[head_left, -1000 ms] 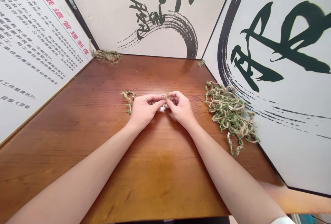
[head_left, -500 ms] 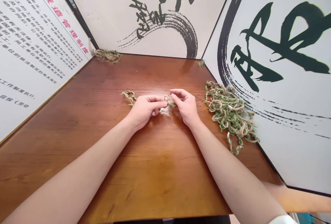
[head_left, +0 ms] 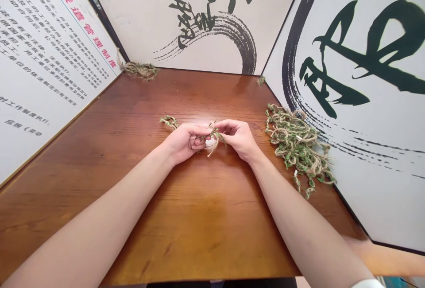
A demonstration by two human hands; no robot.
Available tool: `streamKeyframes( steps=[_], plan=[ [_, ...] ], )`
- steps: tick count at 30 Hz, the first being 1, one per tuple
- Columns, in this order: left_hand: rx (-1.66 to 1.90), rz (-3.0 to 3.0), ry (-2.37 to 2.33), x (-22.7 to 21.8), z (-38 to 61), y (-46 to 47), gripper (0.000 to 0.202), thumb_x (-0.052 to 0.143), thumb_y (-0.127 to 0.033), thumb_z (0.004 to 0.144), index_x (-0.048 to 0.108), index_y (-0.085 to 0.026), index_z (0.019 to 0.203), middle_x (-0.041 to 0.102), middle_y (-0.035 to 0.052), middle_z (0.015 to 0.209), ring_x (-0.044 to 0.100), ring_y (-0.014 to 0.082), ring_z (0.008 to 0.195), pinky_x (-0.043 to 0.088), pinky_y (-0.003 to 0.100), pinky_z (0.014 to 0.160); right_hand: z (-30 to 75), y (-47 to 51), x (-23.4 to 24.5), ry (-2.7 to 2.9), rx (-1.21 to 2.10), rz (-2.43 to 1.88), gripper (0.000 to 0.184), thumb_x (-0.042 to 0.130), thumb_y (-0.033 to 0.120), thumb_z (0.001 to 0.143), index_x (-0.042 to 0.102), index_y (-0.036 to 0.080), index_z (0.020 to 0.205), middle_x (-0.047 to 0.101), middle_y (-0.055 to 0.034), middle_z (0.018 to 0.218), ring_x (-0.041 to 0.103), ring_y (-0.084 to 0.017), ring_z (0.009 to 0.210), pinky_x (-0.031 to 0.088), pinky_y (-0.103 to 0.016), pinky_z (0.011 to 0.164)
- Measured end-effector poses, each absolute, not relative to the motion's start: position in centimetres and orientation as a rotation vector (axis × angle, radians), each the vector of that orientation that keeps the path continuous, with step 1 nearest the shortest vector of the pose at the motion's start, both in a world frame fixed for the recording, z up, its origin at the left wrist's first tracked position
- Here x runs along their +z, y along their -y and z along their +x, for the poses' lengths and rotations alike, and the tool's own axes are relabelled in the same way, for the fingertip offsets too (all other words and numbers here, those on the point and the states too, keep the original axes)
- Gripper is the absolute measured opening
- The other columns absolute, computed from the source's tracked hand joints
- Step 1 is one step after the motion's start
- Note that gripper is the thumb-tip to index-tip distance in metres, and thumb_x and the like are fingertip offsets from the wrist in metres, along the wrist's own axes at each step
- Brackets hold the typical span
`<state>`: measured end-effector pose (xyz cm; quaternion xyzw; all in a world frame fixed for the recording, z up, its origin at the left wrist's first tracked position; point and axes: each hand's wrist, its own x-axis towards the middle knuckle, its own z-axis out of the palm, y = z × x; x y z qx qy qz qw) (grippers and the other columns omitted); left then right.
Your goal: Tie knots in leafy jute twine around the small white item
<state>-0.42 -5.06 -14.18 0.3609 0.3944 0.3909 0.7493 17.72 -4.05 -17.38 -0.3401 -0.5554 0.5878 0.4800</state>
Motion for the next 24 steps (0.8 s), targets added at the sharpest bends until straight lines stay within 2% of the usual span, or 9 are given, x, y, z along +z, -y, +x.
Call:
streamKeyframes(
  steps=[2, 5, 9, 16, 21, 24],
  plan=[
    [0.832, 0.757, -0.854, -13.9, -0.4, 5.2, 0.017, 0.079, -0.016, 0.060, 0.063, -0.010, 0.057, 0.031, -0.0008, 0.047, 0.025, 0.0042, 0.045, 0.014, 0.019, 0.039, 17.7, 4.0, -17.4, 1.340, 1.477, -0.806, 0.038, 0.098, 0.036, 0.056, 0.081, 0.020, 0.086, 0.076, -0.0046, 0.086, 0.066, -0.015, 0.075, 0.053, -0.029, 0.073],
    [0.804, 0.731, -0.827, -13.7, -0.5, 5.2, 0.023, 0.078, -0.011, 0.056, 0.055, -0.009, 0.050, 0.031, -0.0011, 0.045, 0.027, 0.0029, 0.041, 0.015, 0.017, 0.037, 17.7, 4.0, -17.4, 1.308, 1.554, -0.731, 0.040, 0.100, 0.029, 0.052, 0.081, 0.021, 0.086, 0.077, -0.0043, 0.091, 0.070, -0.016, 0.082, 0.057, -0.029, 0.079],
    [0.776, 0.736, -0.796, -14.1, -0.9, 5.0, 0.031, 0.079, -0.011, 0.055, 0.050, -0.009, 0.045, 0.035, 0.0002, 0.045, 0.031, 0.0027, 0.038, 0.020, 0.017, 0.037, 17.8, 4.1, -17.3, 1.298, 1.652, -0.671, 0.034, 0.097, 0.028, 0.059, 0.081, 0.021, 0.088, 0.077, -0.0040, 0.092, 0.071, -0.016, 0.083, 0.059, -0.030, 0.082],
    [1.000, 0.723, -0.827, -14.8, -0.2, 5.3, 0.022, 0.084, -0.010, 0.052, 0.063, -0.009, 0.057, 0.040, -0.0027, 0.044, 0.029, 0.0025, 0.037, 0.018, 0.016, 0.038, 17.3, 4.4, -17.3, 1.205, 1.596, -0.734, 0.032, 0.092, 0.039, 0.070, 0.073, 0.018, 0.085, 0.072, -0.0015, 0.083, 0.065, -0.010, 0.073, 0.053, -0.023, 0.069],
    [1.123, 0.720, -0.895, -15.0, 0.6, 5.6, 0.031, 0.090, -0.013, 0.046, 0.062, -0.011, 0.059, 0.048, -0.0019, 0.049, 0.032, 0.0024, 0.039, 0.021, 0.016, 0.039, 16.9, 4.4, -17.4, 1.366, 1.369, -0.876, 0.053, 0.099, 0.031, 0.054, 0.065, 0.019, 0.093, 0.070, -0.0003, 0.085, 0.066, -0.013, 0.079, 0.054, -0.027, 0.078],
    [1.112, 0.723, -0.901, -15.1, 0.6, 5.5, 0.033, 0.091, -0.016, 0.047, 0.061, -0.012, 0.059, 0.047, -0.0027, 0.048, 0.032, 0.0027, 0.039, 0.020, 0.017, 0.039, 16.9, 4.4, -17.4, 1.423, 1.256, -0.939, 0.051, 0.099, 0.037, 0.053, 0.066, 0.018, 0.088, 0.071, -0.0018, 0.084, 0.066, -0.015, 0.077, 0.055, -0.030, 0.077]
  ],
)
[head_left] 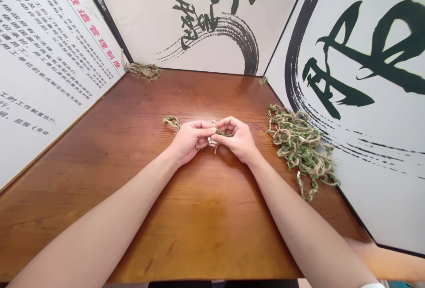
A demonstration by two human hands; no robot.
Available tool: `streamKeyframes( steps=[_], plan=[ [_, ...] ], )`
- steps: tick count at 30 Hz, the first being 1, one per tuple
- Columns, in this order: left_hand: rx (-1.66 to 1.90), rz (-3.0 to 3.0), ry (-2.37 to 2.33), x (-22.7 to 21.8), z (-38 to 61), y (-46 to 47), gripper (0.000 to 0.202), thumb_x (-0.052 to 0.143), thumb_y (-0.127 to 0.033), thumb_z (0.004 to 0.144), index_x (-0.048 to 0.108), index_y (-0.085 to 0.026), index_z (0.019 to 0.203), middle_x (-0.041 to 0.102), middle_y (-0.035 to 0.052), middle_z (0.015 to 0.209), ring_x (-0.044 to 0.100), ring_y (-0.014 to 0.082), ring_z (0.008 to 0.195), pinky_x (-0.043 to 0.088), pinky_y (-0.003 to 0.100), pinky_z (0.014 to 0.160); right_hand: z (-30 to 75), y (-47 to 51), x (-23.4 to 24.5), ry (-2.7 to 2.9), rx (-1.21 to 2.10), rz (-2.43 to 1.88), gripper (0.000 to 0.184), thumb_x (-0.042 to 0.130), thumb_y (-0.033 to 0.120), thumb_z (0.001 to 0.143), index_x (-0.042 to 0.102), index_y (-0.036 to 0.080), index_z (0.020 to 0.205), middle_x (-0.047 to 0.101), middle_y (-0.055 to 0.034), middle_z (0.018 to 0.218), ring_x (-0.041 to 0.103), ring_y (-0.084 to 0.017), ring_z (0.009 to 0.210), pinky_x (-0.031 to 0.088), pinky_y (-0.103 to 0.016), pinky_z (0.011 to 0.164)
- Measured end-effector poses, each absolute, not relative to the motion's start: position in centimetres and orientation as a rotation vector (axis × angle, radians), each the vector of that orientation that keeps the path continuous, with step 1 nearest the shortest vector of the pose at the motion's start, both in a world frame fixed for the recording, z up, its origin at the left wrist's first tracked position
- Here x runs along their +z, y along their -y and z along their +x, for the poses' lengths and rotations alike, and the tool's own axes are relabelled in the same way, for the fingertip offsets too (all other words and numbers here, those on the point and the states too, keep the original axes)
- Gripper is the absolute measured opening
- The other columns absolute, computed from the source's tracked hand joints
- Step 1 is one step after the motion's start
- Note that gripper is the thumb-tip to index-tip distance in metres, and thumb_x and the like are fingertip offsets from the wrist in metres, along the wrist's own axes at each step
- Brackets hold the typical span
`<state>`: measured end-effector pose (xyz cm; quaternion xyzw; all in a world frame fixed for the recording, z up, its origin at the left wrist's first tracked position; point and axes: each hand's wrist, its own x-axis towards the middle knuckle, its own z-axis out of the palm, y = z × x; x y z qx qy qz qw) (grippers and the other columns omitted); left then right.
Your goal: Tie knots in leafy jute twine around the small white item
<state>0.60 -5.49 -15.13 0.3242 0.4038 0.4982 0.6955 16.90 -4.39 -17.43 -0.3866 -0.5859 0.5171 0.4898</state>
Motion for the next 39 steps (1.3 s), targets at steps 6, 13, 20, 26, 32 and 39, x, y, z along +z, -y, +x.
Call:
streamKeyframes(
  steps=[6, 13, 20, 26, 32, 39],
  plan=[
    [1.205, 0.711, -0.959, -15.3, 0.8, 5.4, 0.036, 0.091, -0.018, 0.043, 0.057, -0.012, 0.054, 0.049, -0.0020, 0.051, 0.034, 0.0026, 0.040, 0.019, 0.019, 0.039, 16.7, 4.7, -17.4, 1.409, 1.272, -0.960, 0.046, 0.091, 0.051, 0.063, 0.070, 0.016, 0.084, 0.074, -0.0061, 0.084, 0.067, -0.016, 0.072, 0.055, -0.030, 0.069],
    [1.384, 0.912, -1.068, -16.1, 1.1, 5.4, 0.030, 0.088, -0.025, 0.049, 0.063, -0.012, 0.061, 0.063, 0.0041, 0.061, 0.040, 0.0048, 0.045, 0.024, 0.020, 0.042, 16.6, 4.5, -17.4, 1.573, 1.131, -1.026, 0.035, 0.070, 0.051, 0.085, 0.069, 0.016, 0.080, 0.061, -0.0009, 0.065, 0.051, -0.011, 0.054, 0.041, -0.027, 0.056],
    [1.396, 1.005, -1.023, -16.6, 1.1, 5.4, 0.026, 0.087, -0.027, 0.057, 0.069, -0.012, 0.069, 0.066, 0.0033, 0.068, 0.039, 0.0043, 0.047, 0.024, 0.020, 0.042, 16.6, 4.5, -17.3, 1.585, 1.152, -1.058, 0.051, 0.060, 0.067, 0.089, 0.058, 0.018, 0.076, 0.051, 0.0020, 0.061, 0.044, -0.011, 0.055, 0.037, -0.029, 0.058],
    [1.372, 0.899, -0.984, -16.1, 0.9, 5.2, 0.030, 0.089, -0.025, 0.054, 0.065, -0.013, 0.067, 0.056, -0.0016, 0.056, 0.034, 0.0039, 0.039, 0.020, 0.021, 0.039, 16.5, 4.4, -17.8, 1.650, 1.136, -1.087, 0.064, 0.050, 0.077, 0.092, 0.056, 0.019, 0.067, 0.052, -0.0023, 0.060, 0.048, -0.013, 0.059, 0.039, -0.030, 0.060],
    [1.411, 0.802, -1.048, -15.7, 1.1, 5.2, 0.028, 0.086, -0.020, 0.055, 0.061, -0.014, 0.066, 0.052, -0.0027, 0.052, 0.031, 0.0033, 0.037, 0.019, 0.020, 0.037, 16.5, 4.7, -18.0, 1.427, 0.756, -1.103, 0.033, 0.060, 0.048, 0.093, 0.056, 0.020, 0.111, 0.064, -0.0104, 0.114, 0.062, -0.019, 0.093, 0.051, -0.033, 0.078],
    [1.431, 0.786, -1.119, -15.8, 1.4, 5.3, 0.028, 0.086, -0.021, 0.055, 0.062, -0.013, 0.068, 0.056, -0.0018, 0.055, 0.036, 0.0042, 0.038, 0.022, 0.020, 0.037, 16.7, 5.6, -17.3, 1.861, 0.363, -0.952, 0.027, 0.064, 0.026, 0.087, 0.058, 0.019, 0.112, 0.065, -0.0119, 0.116, 0.060, -0.026, 0.111, 0.048, -0.043, 0.098]
  ],
)
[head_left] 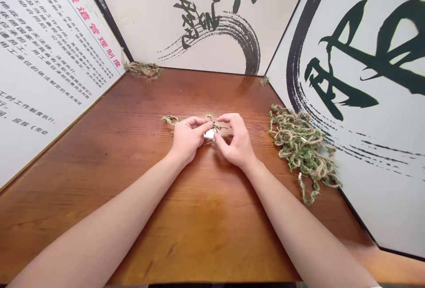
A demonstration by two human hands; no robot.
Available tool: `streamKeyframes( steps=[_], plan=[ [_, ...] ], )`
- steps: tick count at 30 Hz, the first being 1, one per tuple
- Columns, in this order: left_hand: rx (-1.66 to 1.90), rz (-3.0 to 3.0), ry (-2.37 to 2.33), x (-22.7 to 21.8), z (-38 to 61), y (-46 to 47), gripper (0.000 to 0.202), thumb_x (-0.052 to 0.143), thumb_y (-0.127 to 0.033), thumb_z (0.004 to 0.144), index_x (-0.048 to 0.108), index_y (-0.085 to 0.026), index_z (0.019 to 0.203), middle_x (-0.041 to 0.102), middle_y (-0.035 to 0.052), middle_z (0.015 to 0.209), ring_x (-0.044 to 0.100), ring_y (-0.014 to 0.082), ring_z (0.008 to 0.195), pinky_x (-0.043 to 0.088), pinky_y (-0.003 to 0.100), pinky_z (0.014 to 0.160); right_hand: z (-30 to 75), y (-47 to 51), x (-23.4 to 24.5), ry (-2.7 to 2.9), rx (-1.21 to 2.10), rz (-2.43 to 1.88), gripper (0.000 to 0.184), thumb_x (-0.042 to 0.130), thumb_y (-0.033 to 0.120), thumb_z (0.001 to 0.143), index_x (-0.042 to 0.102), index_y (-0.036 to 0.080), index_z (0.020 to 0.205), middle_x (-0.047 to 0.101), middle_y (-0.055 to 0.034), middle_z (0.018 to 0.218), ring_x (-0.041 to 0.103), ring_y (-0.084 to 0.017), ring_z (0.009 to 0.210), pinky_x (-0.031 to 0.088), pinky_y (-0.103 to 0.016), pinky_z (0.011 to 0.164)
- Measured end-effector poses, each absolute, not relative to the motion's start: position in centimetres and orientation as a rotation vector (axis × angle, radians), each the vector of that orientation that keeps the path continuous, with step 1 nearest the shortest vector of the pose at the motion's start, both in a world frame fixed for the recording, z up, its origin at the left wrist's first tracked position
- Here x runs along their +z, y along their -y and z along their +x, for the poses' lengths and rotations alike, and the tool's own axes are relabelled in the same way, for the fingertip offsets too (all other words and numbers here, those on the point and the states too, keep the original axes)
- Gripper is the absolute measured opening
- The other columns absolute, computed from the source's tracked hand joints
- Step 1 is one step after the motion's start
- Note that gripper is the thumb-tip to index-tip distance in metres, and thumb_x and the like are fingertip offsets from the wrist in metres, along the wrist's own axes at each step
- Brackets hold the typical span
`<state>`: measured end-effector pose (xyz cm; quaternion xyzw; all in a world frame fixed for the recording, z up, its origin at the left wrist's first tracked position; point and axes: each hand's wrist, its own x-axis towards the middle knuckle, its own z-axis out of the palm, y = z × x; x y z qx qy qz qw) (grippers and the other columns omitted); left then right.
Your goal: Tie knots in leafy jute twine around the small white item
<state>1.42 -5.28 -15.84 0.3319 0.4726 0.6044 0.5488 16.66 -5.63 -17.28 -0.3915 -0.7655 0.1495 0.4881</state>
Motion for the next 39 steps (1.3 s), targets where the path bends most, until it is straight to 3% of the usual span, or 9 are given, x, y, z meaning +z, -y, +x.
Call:
streamKeyframes(
  steps=[3, 7, 17, 24, 29, 31, 34, 36, 39],
  plan=[
    [1.422, 0.800, -1.108, -16.1, 1.3, 5.2, 0.028, 0.086, -0.022, 0.055, 0.063, -0.013, 0.069, 0.056, -0.0021, 0.054, 0.035, 0.0042, 0.037, 0.022, 0.021, 0.036, 16.4, 5.4, -17.7, 1.947, 0.439, -0.995, 0.031, 0.071, 0.028, 0.085, 0.061, 0.019, 0.112, 0.068, -0.0095, 0.112, 0.061, -0.025, 0.103, 0.048, -0.043, 0.096],
    [1.409, 0.890, -1.132, -16.4, 1.3, 5.2, 0.028, 0.086, -0.025, 0.056, 0.062, -0.014, 0.067, 0.056, -0.0020, 0.053, 0.036, 0.0058, 0.034, 0.021, 0.022, 0.034, 16.4, 5.1, -18.2, 1.844, 0.597, -1.012, 0.011, 0.063, 0.030, 0.093, 0.065, 0.019, 0.097, 0.071, -0.0074, 0.095, 0.066, -0.021, 0.087, 0.053, -0.037, 0.083],
    [1.413, 0.949, -1.134, -16.5, 1.4, 5.5, 0.025, 0.084, -0.025, 0.061, 0.063, -0.014, 0.069, 0.062, -0.0001, 0.061, 0.037, 0.0043, 0.036, 0.023, 0.021, 0.034, 16.6, 4.6, -18.1, 1.815, 0.651, -1.061, 0.022, 0.057, 0.033, 0.098, 0.070, 0.020, 0.085, 0.070, -0.0066, 0.085, 0.062, -0.019, 0.079, 0.048, -0.034, 0.078],
    [1.393, 1.002, -1.084, -16.6, 1.3, 5.6, 0.029, 0.087, -0.030, 0.063, 0.063, -0.014, 0.072, 0.064, 0.0006, 0.064, 0.039, 0.0051, 0.035, 0.025, 0.021, 0.033, 16.8, 4.1, -18.3, 1.842, 0.720, -1.222, 0.030, 0.061, 0.034, 0.097, 0.071, 0.020, 0.073, 0.068, -0.0067, 0.092, 0.056, -0.023, 0.099, 0.040, -0.042, 0.097],
    [1.395, 0.994, -1.108, -16.6, 1.5, 5.6, 0.029, 0.086, -0.028, 0.064, 0.062, -0.015, 0.074, 0.063, 0.0001, 0.062, 0.040, 0.0054, 0.036, 0.025, 0.021, 0.034, 16.8, 4.1, -18.4, 1.872, 0.744, -1.261, 0.040, 0.060, 0.040, 0.099, 0.068, 0.019, 0.066, 0.069, -0.0068, 0.092, 0.057, -0.024, 0.101, 0.038, -0.046, 0.099],
    [1.401, 0.979, -1.129, -16.7, 1.4, 5.6, 0.030, 0.087, -0.027, 0.064, 0.062, -0.015, 0.074, 0.062, -0.0003, 0.062, 0.039, 0.0052, 0.036, 0.025, 0.021, 0.034, 16.9, 4.1, -18.5, 1.836, 0.739, -1.210, 0.036, 0.057, 0.040, 0.099, 0.068, 0.019, 0.072, 0.070, -0.0071, 0.092, 0.058, -0.023, 0.098, 0.041, -0.044, 0.096],
    [1.406, 0.933, -1.145, -16.7, 1.3, 5.5, 0.029, 0.087, -0.025, 0.064, 0.062, -0.015, 0.074, 0.061, -0.0007, 0.060, 0.039, 0.0053, 0.037, 0.026, 0.021, 0.035, 17.0, 4.3, -18.5, 1.701, 0.695, -1.135, 0.014, 0.056, 0.028, 0.093, 0.067, 0.019, 0.095, 0.070, -0.0077, 0.102, 0.062, -0.022, 0.097, 0.047, -0.040, 0.091],
    [1.400, 0.890, -1.147, -16.6, 1.3, 5.4, 0.029, 0.087, -0.023, 0.062, 0.062, -0.014, 0.074, 0.060, -0.0009, 0.059, 0.038, 0.0049, 0.036, 0.025, 0.021, 0.034, 17.0, 4.5, -18.5, 1.698, 0.647, -1.080, 0.024, 0.058, 0.019, 0.085, 0.064, 0.020, 0.108, 0.069, -0.0078, 0.107, 0.064, -0.022, 0.100, 0.050, -0.038, 0.088],
    [1.382, 0.847, -1.145, -16.2, 1.3, 5.5, 0.034, 0.091, -0.024, 0.057, 0.062, -0.014, 0.072, 0.059, -0.0013, 0.056, 0.037, 0.0049, 0.036, 0.024, 0.021, 0.034, 16.8, 4.9, -18.3, 1.881, 0.584, -0.926, 0.032, 0.060, 0.013, 0.081, 0.060, 0.021, 0.112, 0.067, -0.0076, 0.107, 0.064, -0.021, 0.100, 0.051, -0.036, 0.087]
  ],
)
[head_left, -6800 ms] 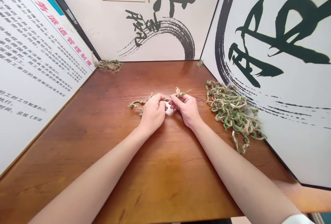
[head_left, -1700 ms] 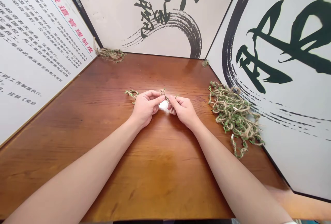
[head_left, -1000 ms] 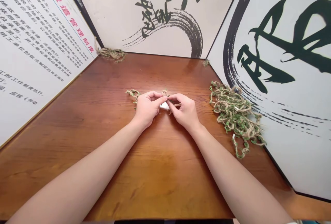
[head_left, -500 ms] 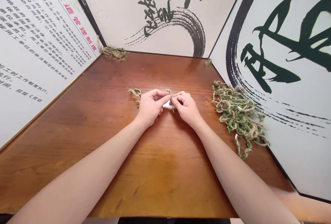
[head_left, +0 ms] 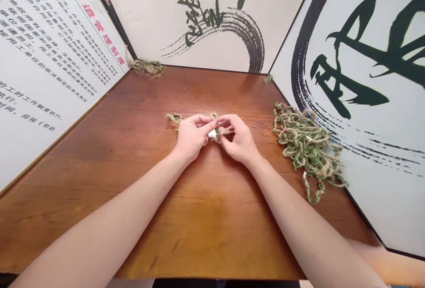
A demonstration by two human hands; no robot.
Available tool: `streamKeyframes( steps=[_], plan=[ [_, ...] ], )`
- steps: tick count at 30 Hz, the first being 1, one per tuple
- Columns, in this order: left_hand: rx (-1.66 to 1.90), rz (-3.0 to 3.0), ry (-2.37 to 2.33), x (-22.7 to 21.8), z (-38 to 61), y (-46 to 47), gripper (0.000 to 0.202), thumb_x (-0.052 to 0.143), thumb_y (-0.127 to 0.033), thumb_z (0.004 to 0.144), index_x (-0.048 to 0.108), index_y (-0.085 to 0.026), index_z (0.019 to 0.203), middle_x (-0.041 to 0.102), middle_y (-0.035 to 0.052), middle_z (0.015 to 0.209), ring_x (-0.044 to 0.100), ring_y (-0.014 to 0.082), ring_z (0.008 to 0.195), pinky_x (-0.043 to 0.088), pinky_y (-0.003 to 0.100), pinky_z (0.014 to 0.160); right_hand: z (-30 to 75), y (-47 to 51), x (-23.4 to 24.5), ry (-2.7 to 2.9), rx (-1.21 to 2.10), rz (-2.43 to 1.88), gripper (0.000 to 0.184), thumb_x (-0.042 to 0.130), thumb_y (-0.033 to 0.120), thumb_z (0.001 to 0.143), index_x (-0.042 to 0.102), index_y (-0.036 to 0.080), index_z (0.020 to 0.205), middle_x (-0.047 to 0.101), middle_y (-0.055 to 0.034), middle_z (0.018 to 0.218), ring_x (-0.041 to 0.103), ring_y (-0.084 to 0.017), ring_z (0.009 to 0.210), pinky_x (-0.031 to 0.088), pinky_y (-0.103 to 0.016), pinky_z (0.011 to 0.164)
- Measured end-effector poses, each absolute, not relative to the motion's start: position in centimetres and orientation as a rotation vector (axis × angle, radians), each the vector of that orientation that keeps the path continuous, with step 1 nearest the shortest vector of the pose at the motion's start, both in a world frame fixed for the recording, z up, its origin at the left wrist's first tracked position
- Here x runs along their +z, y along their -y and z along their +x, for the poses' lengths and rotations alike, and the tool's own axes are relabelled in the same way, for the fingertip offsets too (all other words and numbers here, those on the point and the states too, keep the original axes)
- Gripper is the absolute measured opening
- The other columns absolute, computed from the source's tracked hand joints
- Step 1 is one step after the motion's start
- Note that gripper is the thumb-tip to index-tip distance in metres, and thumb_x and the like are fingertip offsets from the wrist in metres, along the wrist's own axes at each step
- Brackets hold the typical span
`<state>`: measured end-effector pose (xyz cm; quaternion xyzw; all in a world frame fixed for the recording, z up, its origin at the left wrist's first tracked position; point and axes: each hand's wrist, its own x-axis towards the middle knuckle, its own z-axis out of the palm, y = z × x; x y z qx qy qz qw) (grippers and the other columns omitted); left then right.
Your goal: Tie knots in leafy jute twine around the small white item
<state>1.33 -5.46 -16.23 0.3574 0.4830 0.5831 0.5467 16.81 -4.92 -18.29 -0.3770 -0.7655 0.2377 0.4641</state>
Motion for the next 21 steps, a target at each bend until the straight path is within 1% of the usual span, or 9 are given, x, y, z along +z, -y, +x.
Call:
streamKeyframes(
  steps=[2, 4, 7, 10, 12, 15, 17, 21],
  plan=[
    [1.368, 0.851, -1.145, -16.0, 1.4, 5.6, 0.036, 0.092, -0.026, 0.055, 0.062, -0.013, 0.071, 0.058, -0.0011, 0.054, 0.038, 0.0055, 0.035, 0.024, 0.021, 0.034, 16.7, 5.1, -18.1, 1.962, 0.543, -0.855, 0.031, 0.062, 0.012, 0.082, 0.061, 0.020, 0.112, 0.066, -0.0075, 0.107, 0.063, -0.021, 0.099, 0.051, -0.035, 0.086],
    [1.354, 0.872, -1.154, -15.9, 1.4, 5.7, 0.035, 0.091, -0.026, 0.057, 0.062, -0.013, 0.071, 0.058, -0.0007, 0.054, 0.039, 0.0062, 0.035, 0.024, 0.021, 0.034, 16.6, 5.3, -17.9, 1.957, 0.503, -0.844, 0.025, 0.063, 0.014, 0.085, 0.063, 0.020, 0.109, 0.065, -0.0071, 0.103, 0.062, -0.020, 0.094, 0.051, -0.033, 0.082],
    [1.352, 0.893, -1.159, -16.0, 1.4, 5.7, 0.029, 0.087, -0.025, 0.060, 0.061, -0.014, 0.070, 0.060, 0.0001, 0.054, 0.038, 0.0066, 0.033, 0.023, 0.021, 0.033, 16.4, 5.4, -17.6, 1.868, 0.493, -0.867, 0.002, 0.064, 0.021, 0.092, 0.065, 0.020, 0.094, 0.063, -0.0060, 0.093, 0.060, -0.017, 0.084, 0.050, -0.031, 0.074],
    [1.357, 0.898, -1.153, -16.1, 1.4, 5.7, 0.026, 0.083, -0.023, 0.062, 0.060, -0.015, 0.069, 0.061, 0.0007, 0.057, 0.037, 0.0062, 0.033, 0.023, 0.022, 0.033, 16.2, 5.4, -17.7, 1.721, 0.616, -0.933, 0.022, 0.068, 0.034, 0.094, 0.057, 0.021, 0.081, 0.059, -0.0027, 0.078, 0.055, -0.015, 0.070, 0.046, -0.031, 0.067],
    [1.361, 0.913, -1.160, -16.2, 1.4, 5.7, 0.025, 0.083, -0.024, 0.064, 0.059, -0.015, 0.068, 0.060, -0.0002, 0.055, 0.038, 0.0063, 0.033, 0.023, 0.022, 0.033, 16.2, 5.2, -17.9, 1.611, 0.758, -0.973, 0.031, 0.071, 0.043, 0.092, 0.052, 0.021, 0.080, 0.058, -0.0014, 0.074, 0.055, -0.015, 0.067, 0.046, -0.031, 0.065],
    [1.381, 0.946, -1.163, -16.3, 1.5, 5.7, 0.026, 0.083, -0.025, 0.065, 0.059, -0.015, 0.068, 0.057, -0.0019, 0.053, 0.038, 0.0064, 0.033, 0.024, 0.022, 0.032, 16.1, 4.9, -18.0, 1.424, 1.020, -0.982, 0.040, 0.076, 0.050, 0.084, 0.049, 0.021, 0.083, 0.063, -0.0021, 0.076, 0.062, -0.015, 0.067, 0.050, -0.031, 0.064],
    [1.389, 0.965, -1.146, -16.3, 1.5, 5.8, 0.027, 0.083, -0.026, 0.065, 0.059, -0.015, 0.068, 0.057, -0.0020, 0.054, 0.038, 0.0063, 0.033, 0.024, 0.022, 0.032, 16.0, 4.9, -17.8, 1.284, 1.193, -0.970, 0.044, 0.081, 0.049, 0.078, 0.049, 0.021, 0.088, 0.067, -0.0012, 0.074, 0.064, -0.015, 0.062, 0.049, -0.028, 0.059],
    [1.374, 0.971, -1.108, -16.2, 1.4, 5.8, 0.028, 0.083, -0.027, 0.062, 0.058, -0.016, 0.068, 0.056, -0.0023, 0.053, 0.037, 0.0061, 0.033, 0.024, 0.021, 0.032, 15.9, 5.2, -16.9, 1.071, 1.452, -0.915, 0.048, 0.085, 0.040, 0.070, 0.053, 0.021, 0.100, 0.066, 0.0033, 0.064, 0.058, -0.012, 0.051, 0.041, -0.022, 0.048]
  ],
)
